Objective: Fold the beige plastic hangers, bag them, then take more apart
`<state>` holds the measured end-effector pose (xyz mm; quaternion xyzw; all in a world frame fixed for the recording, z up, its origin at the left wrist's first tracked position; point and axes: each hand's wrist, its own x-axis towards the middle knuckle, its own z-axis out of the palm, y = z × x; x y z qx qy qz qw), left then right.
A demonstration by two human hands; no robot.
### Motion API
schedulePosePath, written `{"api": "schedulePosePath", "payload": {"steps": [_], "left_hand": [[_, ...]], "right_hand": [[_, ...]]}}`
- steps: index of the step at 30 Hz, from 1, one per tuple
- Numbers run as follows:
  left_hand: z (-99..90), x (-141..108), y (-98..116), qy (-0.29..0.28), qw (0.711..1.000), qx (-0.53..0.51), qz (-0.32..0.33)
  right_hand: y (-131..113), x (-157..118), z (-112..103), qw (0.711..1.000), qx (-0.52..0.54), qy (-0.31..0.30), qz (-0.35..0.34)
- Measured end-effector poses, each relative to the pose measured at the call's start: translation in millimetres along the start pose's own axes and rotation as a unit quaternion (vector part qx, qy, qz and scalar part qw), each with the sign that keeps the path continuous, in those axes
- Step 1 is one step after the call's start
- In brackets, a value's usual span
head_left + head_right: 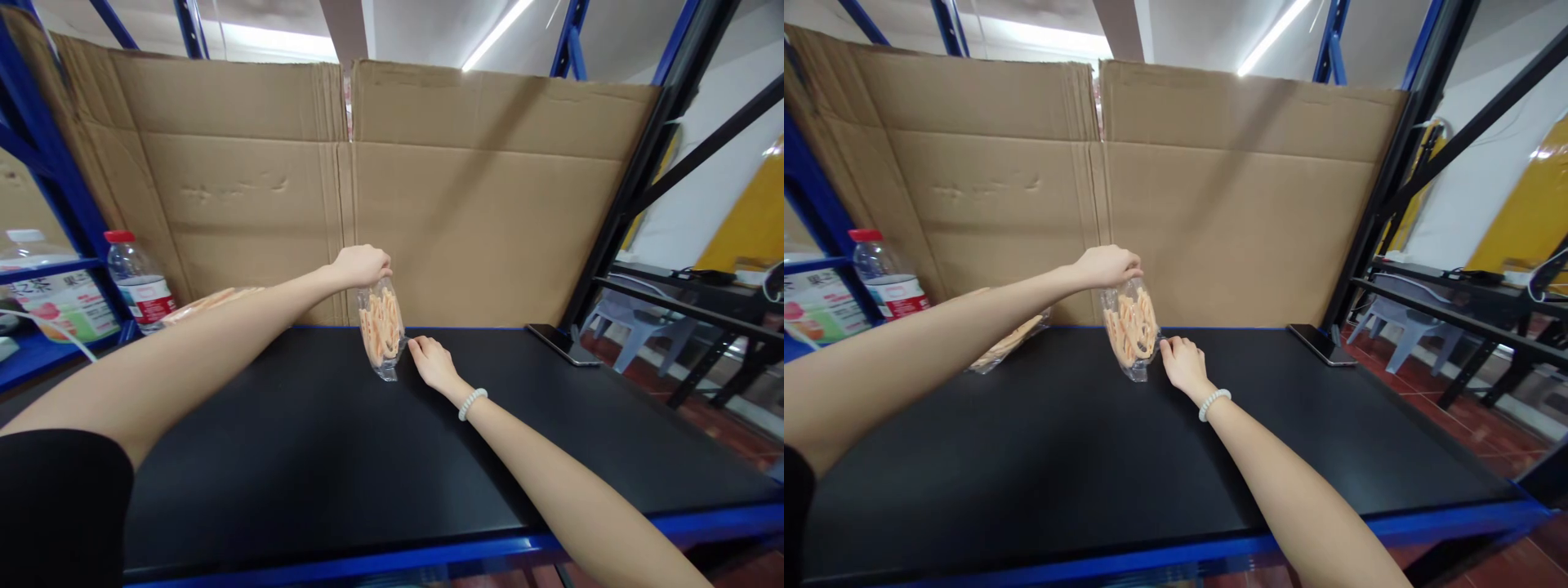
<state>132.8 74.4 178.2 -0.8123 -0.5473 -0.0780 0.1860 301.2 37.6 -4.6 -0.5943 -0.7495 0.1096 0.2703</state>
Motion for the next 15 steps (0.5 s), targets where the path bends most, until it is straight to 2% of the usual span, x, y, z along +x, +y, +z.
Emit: {"api": "schedulePosePath", "payload": {"steps": [9, 15], "left_hand": [[-22.5, 5.8, 0.8, 0.032, 0.999, 0.014, 0.007], [-32.0, 7.1, -11.9, 0.047, 0.999, 0.022, -0.003]], "right_hand": [[-4.1, -4.9, -0.6, 1.0, 0.006, -0.006, -0.01], [-3.8, -5.9, 0.2, 1.0, -0.002, -0.015, -0.019]]}}
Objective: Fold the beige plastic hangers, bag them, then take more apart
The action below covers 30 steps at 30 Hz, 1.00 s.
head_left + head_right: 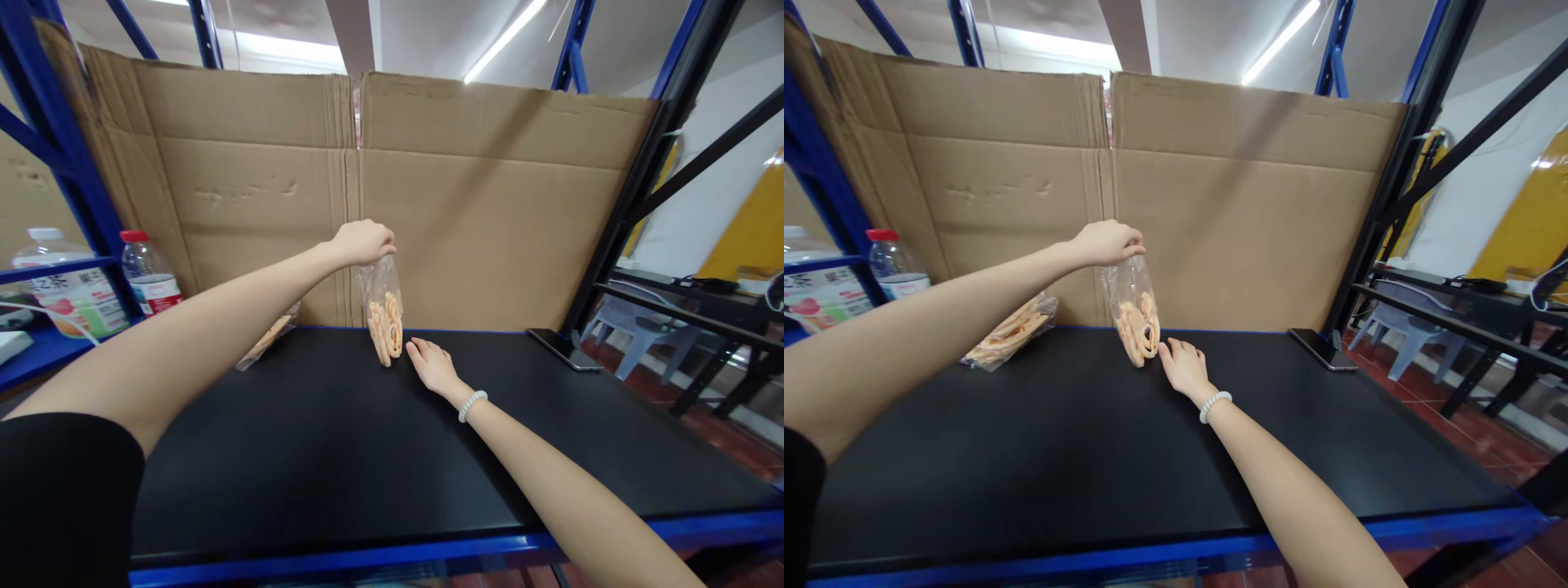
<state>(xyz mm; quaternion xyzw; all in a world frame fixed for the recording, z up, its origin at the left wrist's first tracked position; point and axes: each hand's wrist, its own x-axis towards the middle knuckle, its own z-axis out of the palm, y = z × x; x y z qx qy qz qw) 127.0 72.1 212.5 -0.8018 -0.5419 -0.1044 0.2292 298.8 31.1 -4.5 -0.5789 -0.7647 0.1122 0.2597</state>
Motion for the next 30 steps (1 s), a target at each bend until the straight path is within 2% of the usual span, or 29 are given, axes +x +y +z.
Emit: {"api": "schedulePosePath", "payload": {"steps": [14, 20, 24, 30], "left_hand": [[12.3, -35.3, -51.2, -0.054, 0.996, 0.074, -0.017], [-0.7, -40.3, -81.3, -0.038, 0.997, 0.067, -0.026], [-13.8, -47.5, -114.9, -0.012, 0.995, 0.074, -0.07], [-19.9, -81.0, -188.5, -0.001, 0.977, 0.066, -0.204]], "right_hand": [[0.7, -2.9, 3.7, 0.998, -0.053, -0.028, -0.038], [0.8, -3.8, 4.4, 0.997, -0.062, -0.028, -0.035], [0.7, -5.2, 6.1, 0.997, -0.064, -0.029, -0.04], [-0.9, -5.1, 11.4, 0.996, -0.068, -0.02, -0.045]]}}
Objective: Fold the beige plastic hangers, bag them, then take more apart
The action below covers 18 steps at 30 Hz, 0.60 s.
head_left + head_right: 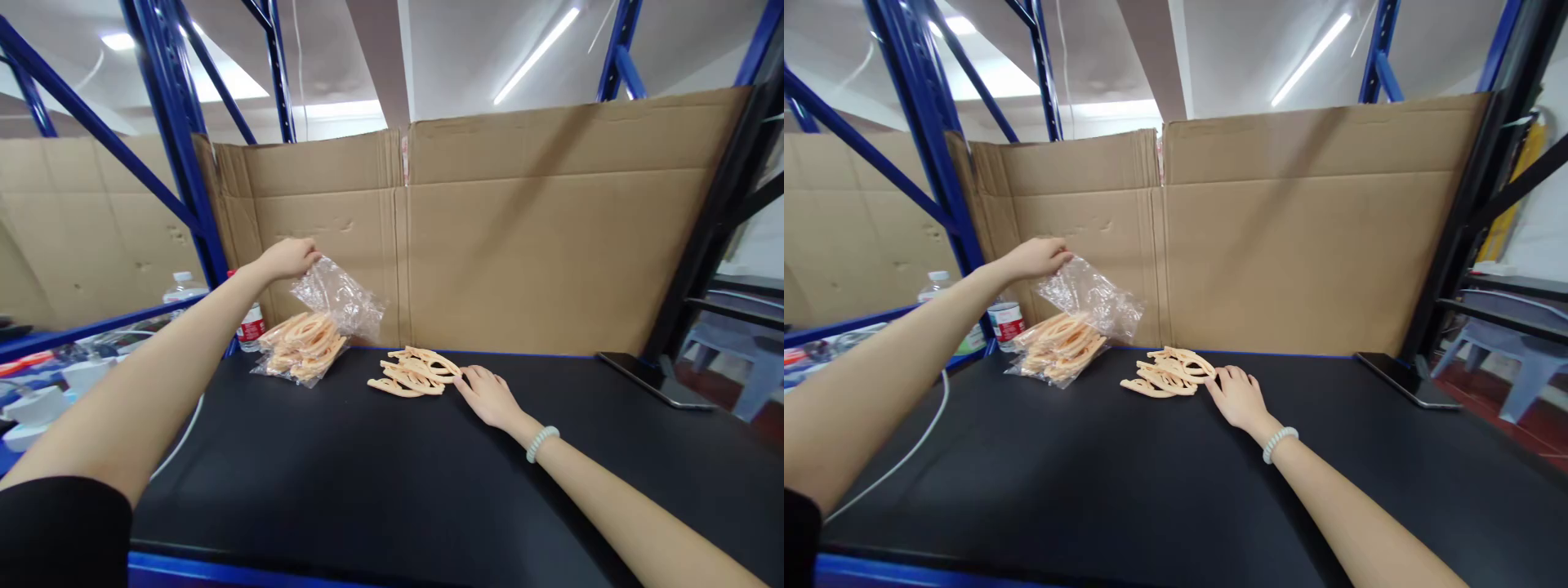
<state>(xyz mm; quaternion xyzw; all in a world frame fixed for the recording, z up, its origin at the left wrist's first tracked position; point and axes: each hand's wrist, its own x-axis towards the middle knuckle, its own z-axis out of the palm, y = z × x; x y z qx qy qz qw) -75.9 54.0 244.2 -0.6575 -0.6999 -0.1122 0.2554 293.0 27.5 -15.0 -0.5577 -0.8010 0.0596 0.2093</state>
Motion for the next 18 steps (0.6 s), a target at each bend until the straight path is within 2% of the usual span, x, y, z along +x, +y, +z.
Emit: {"api": "schedulePosePath", "payload": {"steps": [2, 5, 10, 14, 18], "left_hand": [[10.3, -6.7, -25.9, -0.007, 0.998, -0.014, -0.067], [37.5, -24.5, -54.4, -0.017, 0.987, -0.041, -0.153], [88.6, -58.2, -71.5, 0.022, 0.97, -0.069, -0.23], [107.0, -63.8, -63.0, 0.086, 0.969, -0.086, -0.215], [115.4, -60.2, -40.9, 0.076, 0.985, -0.121, -0.098]], "right_hand": [[-0.8, 0.6, 1.4, 1.0, -0.005, 0.003, 0.0], [-1.4, 1.1, 2.6, 1.0, -0.011, 0.005, 0.004], [-0.9, 0.7, 3.5, 1.0, -0.018, 0.005, 0.004], [-1.3, 0.7, 3.8, 1.0, -0.022, 0.007, 0.002], [-1.8, 1.3, 4.3, 1.0, -0.026, 0.008, -0.001]]}}
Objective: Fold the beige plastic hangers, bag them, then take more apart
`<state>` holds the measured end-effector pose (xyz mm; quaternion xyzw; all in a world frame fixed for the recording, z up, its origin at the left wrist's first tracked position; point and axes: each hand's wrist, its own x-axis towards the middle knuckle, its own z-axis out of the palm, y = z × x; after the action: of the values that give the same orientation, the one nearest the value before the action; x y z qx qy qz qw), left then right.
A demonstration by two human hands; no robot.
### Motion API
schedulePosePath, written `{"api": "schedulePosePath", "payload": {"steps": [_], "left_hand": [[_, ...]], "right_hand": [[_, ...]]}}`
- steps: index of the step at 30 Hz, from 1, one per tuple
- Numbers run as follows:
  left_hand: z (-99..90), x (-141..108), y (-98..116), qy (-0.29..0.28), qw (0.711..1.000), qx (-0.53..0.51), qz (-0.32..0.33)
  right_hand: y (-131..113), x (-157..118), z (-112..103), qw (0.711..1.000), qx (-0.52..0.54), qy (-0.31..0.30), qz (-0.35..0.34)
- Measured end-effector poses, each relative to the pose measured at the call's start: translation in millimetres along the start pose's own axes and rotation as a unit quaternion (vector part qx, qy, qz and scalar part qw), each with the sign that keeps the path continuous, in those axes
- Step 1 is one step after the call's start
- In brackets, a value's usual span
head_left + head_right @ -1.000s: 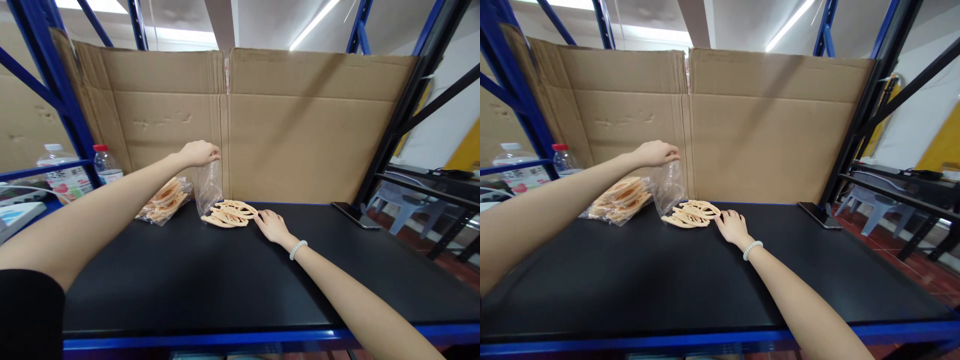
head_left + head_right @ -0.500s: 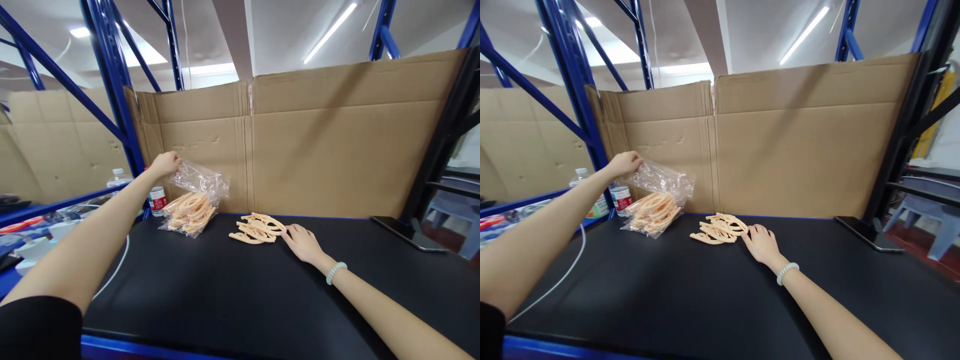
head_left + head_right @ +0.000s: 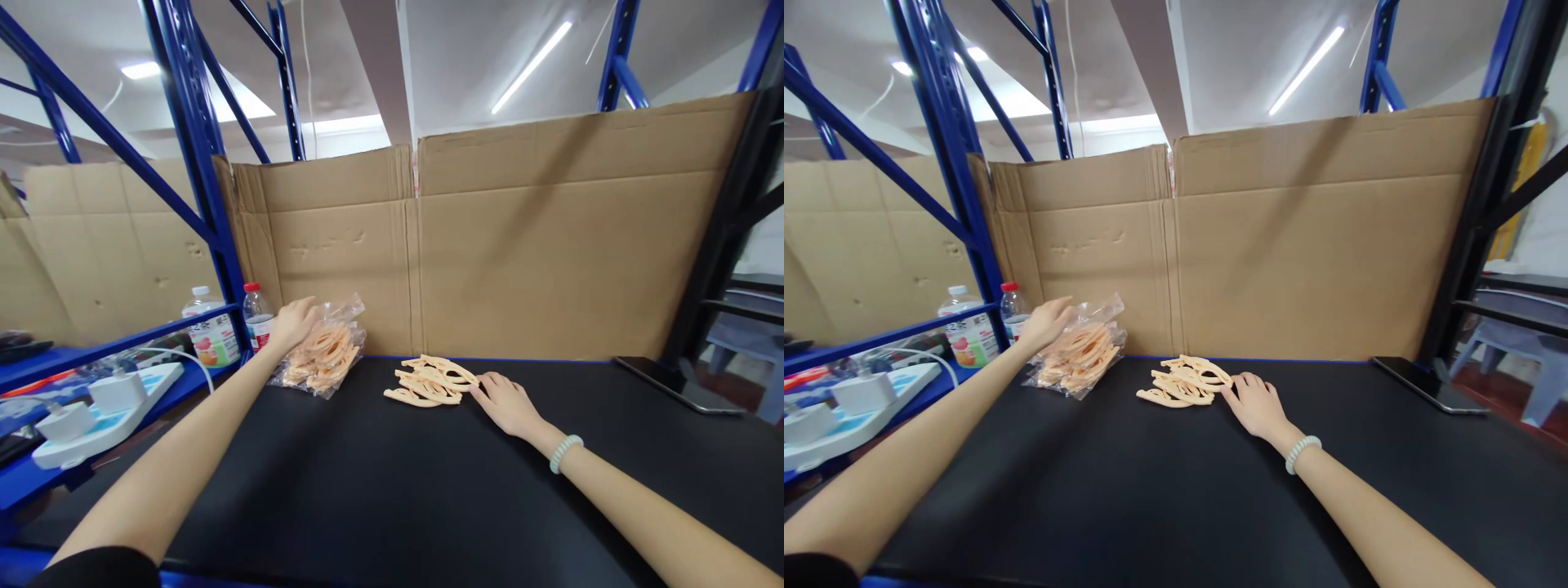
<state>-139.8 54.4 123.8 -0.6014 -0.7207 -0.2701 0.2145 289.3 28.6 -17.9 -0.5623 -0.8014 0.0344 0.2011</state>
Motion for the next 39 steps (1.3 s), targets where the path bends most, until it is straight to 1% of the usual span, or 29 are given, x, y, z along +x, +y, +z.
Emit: {"api": "schedulePosePath", "payload": {"steps": [2, 4, 5, 7, 10, 11, 12, 13, 14, 15, 16, 17, 18, 20, 22, 24, 26, 29, 32, 35, 37, 39], "left_hand": [[7.4, -5.4, 8.4, -0.031, 0.998, -0.017, 0.049], [13.3, -13.4, 13.3, -0.052, 0.995, -0.03, 0.077], [15.0, -17.7, 14.8, -0.052, 0.994, -0.034, 0.084], [15.2, -25.9, 17.8, -0.028, 0.995, -0.041, 0.087], [8.8, -37.9, 29.3, 0.054, 0.994, -0.046, 0.086], [5.9, -42.9, 36.5, 0.076, 0.991, -0.051, 0.098], [3.3, -48.9, 45.6, 0.086, 0.987, -0.056, 0.124], [1.5, -56.3, 56.7, 0.083, 0.982, -0.063, 0.16], [0.9, -65.2, 69.3, 0.068, 0.974, -0.069, 0.207], [1.8, -75.3, 82.9, 0.041, 0.961, -0.076, 0.263], [4.4, -86.2, 97.0, 0.006, 0.942, -0.083, 0.325], [8.9, -97.2, 110.8, -0.035, 0.917, -0.089, 0.388], [15.2, -107.6, 123.8, -0.067, 0.892, -0.095, 0.436], [31.9, -123.0, 145.3, -0.11, 0.857, -0.105, 0.492], [51.7, -128.1, 159.7, -0.131, 0.849, -0.111, 0.499], [70.8, -123.2, 168.3, -0.137, 0.861, -0.115, 0.477], [86.6, -112.8, 173.8, -0.136, 0.874, -0.119, 0.451], [102.6, -98.0, 180.6, -0.133, 0.888, -0.123, 0.422], [111.5, -90.2, 187.6, -0.123, 0.903, -0.125, 0.391], [115.1, -86.9, 192.4, -0.108, 0.918, -0.126, 0.36], [113.8, -86.7, 193.5, -0.098, 0.925, -0.127, 0.346], [108.1, -89.9, 193.2, -0.093, 0.926, -0.128, 0.342]], "right_hand": [[-0.1, 0.2, 0.3, 1.0, 0.0, -0.001, 0.0], [-0.2, 0.2, 0.4, 1.0, 0.0, -0.001, 0.002], [-0.3, 0.2, 0.5, 1.0, 0.0, -0.001, 0.004], [-0.7, 0.5, 0.4, 1.0, 0.0, 0.0, 0.006], [-1.3, 1.5, 0.2, 1.0, -0.001, 0.0, 0.009], [-1.3, 2.0, 0.2, 1.0, 0.0, -0.001, 0.01], [-1.3, 2.5, 0.2, 1.0, 0.0, 0.0, 0.011], [-1.1, 3.0, 0.3, 1.0, 0.001, 0.0, 0.013], [-0.8, 3.3, 0.3, 1.0, 0.003, 0.001, 0.013], [-0.6, 3.6, 0.4, 1.0, 0.006, 0.001, 0.013], [-0.2, 3.8, 0.4, 1.0, 0.009, 0.002, 0.014], [0.1, 3.8, 0.4, 1.0, 0.012, 0.002, 0.015], [0.4, 3.8, 0.3, 1.0, 0.015, 0.003, 0.017], [0.9, 3.8, -0.1, 1.0, 0.021, 0.002, 0.021], [1.5, 3.8, -0.7, 0.999, 0.025, 0.002, 0.023], [2.3, 4.3, -1.6, 0.999, 0.031, 0.005, 0.024], [3.7, 5.5, -2.4, 0.999, 0.039, 0.01, 0.027], [7.1, 8.5, -3.7, 0.997, 0.056, 0.027, 0.041], [11.2, 11.8, -4.6, 0.995, 0.071, 0.044, 0.058], [14.2, 14.0, -4.7, 0.993, 0.079, 0.049, 0.066], [15.2, 14.5, -4.4, 0.993, 0.081, 0.05, 0.068], [15.4, 14.3, -4.1, 0.993, 0.081, 0.051, 0.069]]}}
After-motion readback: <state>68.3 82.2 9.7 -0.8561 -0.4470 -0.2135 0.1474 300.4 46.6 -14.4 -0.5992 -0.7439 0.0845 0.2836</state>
